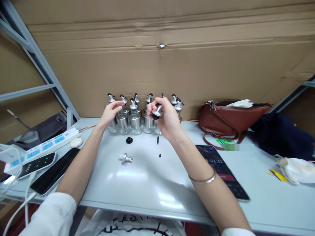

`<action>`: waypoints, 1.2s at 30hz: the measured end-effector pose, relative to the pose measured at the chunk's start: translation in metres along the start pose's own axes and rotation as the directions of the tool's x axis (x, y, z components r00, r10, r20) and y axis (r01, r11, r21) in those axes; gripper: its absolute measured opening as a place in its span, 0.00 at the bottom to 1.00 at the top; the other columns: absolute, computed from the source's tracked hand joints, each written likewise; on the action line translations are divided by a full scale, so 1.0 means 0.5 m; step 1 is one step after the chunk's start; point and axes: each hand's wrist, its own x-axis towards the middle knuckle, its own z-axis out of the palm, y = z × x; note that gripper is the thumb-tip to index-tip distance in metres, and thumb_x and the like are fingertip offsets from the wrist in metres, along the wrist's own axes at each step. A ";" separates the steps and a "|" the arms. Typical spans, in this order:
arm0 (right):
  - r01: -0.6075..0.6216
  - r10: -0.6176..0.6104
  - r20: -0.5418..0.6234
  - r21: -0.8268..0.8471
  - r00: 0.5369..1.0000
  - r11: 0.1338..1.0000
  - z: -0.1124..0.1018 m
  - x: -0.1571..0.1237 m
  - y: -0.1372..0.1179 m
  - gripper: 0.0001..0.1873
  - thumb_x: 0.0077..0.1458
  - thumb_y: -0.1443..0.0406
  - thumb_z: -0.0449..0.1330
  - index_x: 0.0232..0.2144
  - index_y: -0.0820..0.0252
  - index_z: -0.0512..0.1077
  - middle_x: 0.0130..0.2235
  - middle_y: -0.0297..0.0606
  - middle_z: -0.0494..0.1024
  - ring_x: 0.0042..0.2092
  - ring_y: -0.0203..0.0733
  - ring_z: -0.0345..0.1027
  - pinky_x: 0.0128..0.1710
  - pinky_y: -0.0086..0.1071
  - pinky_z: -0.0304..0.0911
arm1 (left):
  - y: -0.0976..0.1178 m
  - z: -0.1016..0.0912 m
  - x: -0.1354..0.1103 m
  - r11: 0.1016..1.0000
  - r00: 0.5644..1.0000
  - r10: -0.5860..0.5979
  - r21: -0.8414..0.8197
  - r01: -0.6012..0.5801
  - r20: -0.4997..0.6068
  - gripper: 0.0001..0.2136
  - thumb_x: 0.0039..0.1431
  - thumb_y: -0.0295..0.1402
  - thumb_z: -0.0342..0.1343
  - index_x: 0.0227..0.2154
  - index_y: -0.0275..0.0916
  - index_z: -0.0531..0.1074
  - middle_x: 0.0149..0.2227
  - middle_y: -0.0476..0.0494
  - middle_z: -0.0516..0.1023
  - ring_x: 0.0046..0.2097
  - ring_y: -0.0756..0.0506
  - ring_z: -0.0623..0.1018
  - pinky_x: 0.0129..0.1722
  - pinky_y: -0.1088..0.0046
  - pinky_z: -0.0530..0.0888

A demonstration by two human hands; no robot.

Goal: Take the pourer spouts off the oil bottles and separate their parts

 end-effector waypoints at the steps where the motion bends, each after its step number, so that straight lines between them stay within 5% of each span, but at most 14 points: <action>1: 0.018 -0.017 0.022 -0.056 1.000 0.998 0.003 -0.001 0.004 0.20 0.53 0.53 0.54 0.16 0.57 0.59 0.25 0.34 0.64 0.29 0.35 0.60 0.30 0.31 0.61 | 0.016 0.005 -0.002 0.997 0.997 0.061 0.044 -0.059 -0.043 0.10 0.49 0.26 0.55 0.37 0.35 0.71 0.44 0.41 0.75 0.49 0.46 0.73 0.52 0.68 0.65; 5: 0.095 -0.081 0.059 -0.305 0.995 0.948 0.008 -0.015 0.029 0.21 0.51 0.48 0.57 0.21 0.59 0.68 0.32 0.35 0.65 0.33 0.35 0.60 0.35 0.31 0.59 | 0.081 0.045 -0.053 0.872 0.879 0.436 0.331 -0.360 -0.195 0.10 0.55 0.25 0.48 0.40 0.37 0.68 0.42 0.43 0.72 0.46 0.48 0.72 0.44 0.71 0.69; 10: 0.032 0.033 0.162 -0.381 0.986 0.924 -0.016 -0.061 0.089 0.18 0.45 0.49 0.64 0.25 0.58 0.75 0.34 0.35 0.65 0.36 0.37 0.63 0.37 0.33 0.62 | 0.076 0.110 -0.199 0.820 0.887 0.335 0.365 -0.440 0.319 0.18 0.50 0.21 0.46 0.45 0.39 0.63 0.41 0.43 0.72 0.44 0.46 0.73 0.45 0.68 0.69; 13: -0.056 0.143 0.200 -0.384 0.969 0.921 -0.041 -0.088 0.124 0.16 0.48 0.51 0.63 0.26 0.59 0.75 0.32 0.35 0.67 0.33 0.37 0.64 0.37 0.35 0.63 | 0.048 0.129 -0.266 0.829 0.878 0.192 0.407 -0.384 0.438 0.22 0.49 0.22 0.45 0.49 0.39 0.61 0.46 0.39 0.70 0.47 0.43 0.71 0.48 0.63 0.68; 17: -0.060 0.170 0.240 -0.406 0.956 0.912 -0.056 -0.107 0.139 0.16 0.52 0.53 0.60 0.27 0.60 0.73 0.32 0.35 0.67 0.30 0.35 0.63 0.33 0.34 0.63 | 0.038 0.130 -0.295 0.852 0.857 0.106 0.398 -0.340 0.504 0.22 0.53 0.27 0.47 0.53 0.36 0.58 0.48 0.36 0.69 0.48 0.41 0.69 0.50 0.60 0.66; 23: 0.127 -0.030 0.210 -0.464 0.977 0.877 -0.038 -0.116 0.132 0.18 0.58 0.51 0.53 0.28 0.59 0.70 0.33 0.36 0.66 0.35 0.38 0.64 0.38 0.34 0.62 | 0.044 0.130 -0.301 0.928 0.870 0.060 0.295 -0.229 0.489 0.20 0.58 0.36 0.49 0.52 0.37 0.60 0.44 0.39 0.70 0.45 0.42 0.70 0.49 0.61 0.65; 26: 0.221 -0.161 0.157 -0.536 0.974 0.815 -0.031 -0.120 0.129 0.18 0.61 0.52 0.50 0.29 0.58 0.68 0.32 0.36 0.66 0.35 0.38 0.62 0.37 0.33 0.60 | 0.045 0.143 -0.315 1.000 0.891 0.004 0.026 -0.018 0.454 0.22 0.59 0.42 0.50 0.54 0.39 0.57 0.43 0.40 0.72 0.43 0.44 0.74 0.47 0.63 0.67; 30: 0.352 -0.266 0.231 -0.610 0.936 0.710 -0.029 -0.130 0.135 0.14 0.64 0.59 0.46 0.30 0.57 0.65 0.31 0.36 0.65 0.34 0.37 0.61 0.35 0.32 0.59 | 0.047 0.166 -0.336 0.911 0.873 -0.149 -0.278 0.304 0.464 0.24 0.54 0.51 0.53 0.47 0.42 0.56 0.33 0.47 0.73 0.31 0.48 0.76 0.38 0.67 0.70; 36: 0.475 -0.182 0.457 -0.685 0.871 0.552 -0.031 -0.137 0.152 0.15 0.65 0.61 0.42 0.32 0.58 0.65 0.32 0.37 0.67 0.32 0.38 0.62 0.33 0.31 0.59 | 0.025 0.183 -0.344 0.921 0.887 -0.251 -0.185 0.342 0.388 0.21 0.49 0.50 0.58 0.33 0.42 0.56 0.21 0.58 0.64 0.22 0.53 0.68 0.28 0.75 0.66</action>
